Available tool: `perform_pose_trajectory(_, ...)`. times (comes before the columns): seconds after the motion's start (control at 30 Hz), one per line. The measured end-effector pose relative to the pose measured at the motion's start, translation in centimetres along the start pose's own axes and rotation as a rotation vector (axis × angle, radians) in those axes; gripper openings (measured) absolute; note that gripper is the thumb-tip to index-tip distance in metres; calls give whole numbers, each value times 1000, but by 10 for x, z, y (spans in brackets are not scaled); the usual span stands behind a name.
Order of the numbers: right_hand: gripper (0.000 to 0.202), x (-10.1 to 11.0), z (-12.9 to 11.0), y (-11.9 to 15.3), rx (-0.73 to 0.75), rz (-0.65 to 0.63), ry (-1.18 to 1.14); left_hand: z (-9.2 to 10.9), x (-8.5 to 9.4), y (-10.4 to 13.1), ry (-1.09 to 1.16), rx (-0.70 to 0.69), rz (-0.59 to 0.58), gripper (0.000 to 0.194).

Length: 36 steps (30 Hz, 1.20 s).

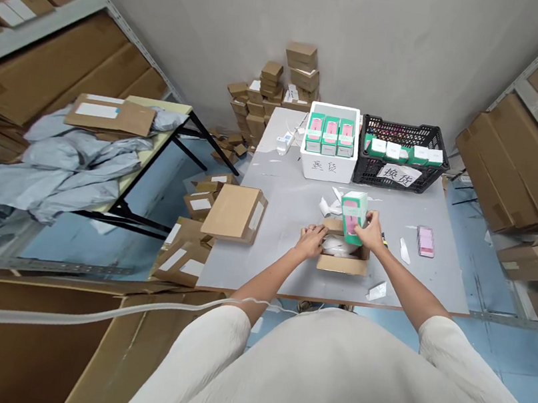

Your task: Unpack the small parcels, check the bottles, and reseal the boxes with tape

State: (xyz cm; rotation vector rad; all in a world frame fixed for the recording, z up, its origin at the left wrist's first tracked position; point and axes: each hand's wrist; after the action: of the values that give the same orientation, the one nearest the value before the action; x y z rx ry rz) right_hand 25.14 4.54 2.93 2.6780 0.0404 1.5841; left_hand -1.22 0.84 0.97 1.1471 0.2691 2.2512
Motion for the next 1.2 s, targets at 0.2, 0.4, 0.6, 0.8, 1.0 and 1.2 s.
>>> perform_pose_trajectory(0.2,45,33,34,-48,-234,108,101,-6,5,7,-2,71,108,73)
perform_pose_trajectory(0.4,51,9,69,-20,-419,-79,212,-12,15,14,10,163,157,68)
perform_pose_trajectory(0.6,54,-36,86,19,-520,-280,283,-15,19,22,48,189,190,79)
perform_pose_trajectory(0.8,53,-54,98,33,-486,-329,331,-23,15,26,98,169,215,84)
perform_pose_trajectory(1.0,37,-48,90,39,-298,-219,451,-41,4,31,328,179,362,81)
perform_pose_trajectory(1.2,49,-44,44,56,-99,-406,319,-37,-23,41,530,321,328,79)
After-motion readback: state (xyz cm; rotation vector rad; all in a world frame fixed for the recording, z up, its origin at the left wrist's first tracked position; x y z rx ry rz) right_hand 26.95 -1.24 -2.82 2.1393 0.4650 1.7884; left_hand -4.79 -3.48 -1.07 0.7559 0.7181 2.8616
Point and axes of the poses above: each hand's wrist, its own y-axis away from the middle knuckle, its own x-axis out of the back of the hand, z = x × y, and after that the axes turned 15 degrees about y, right-handed
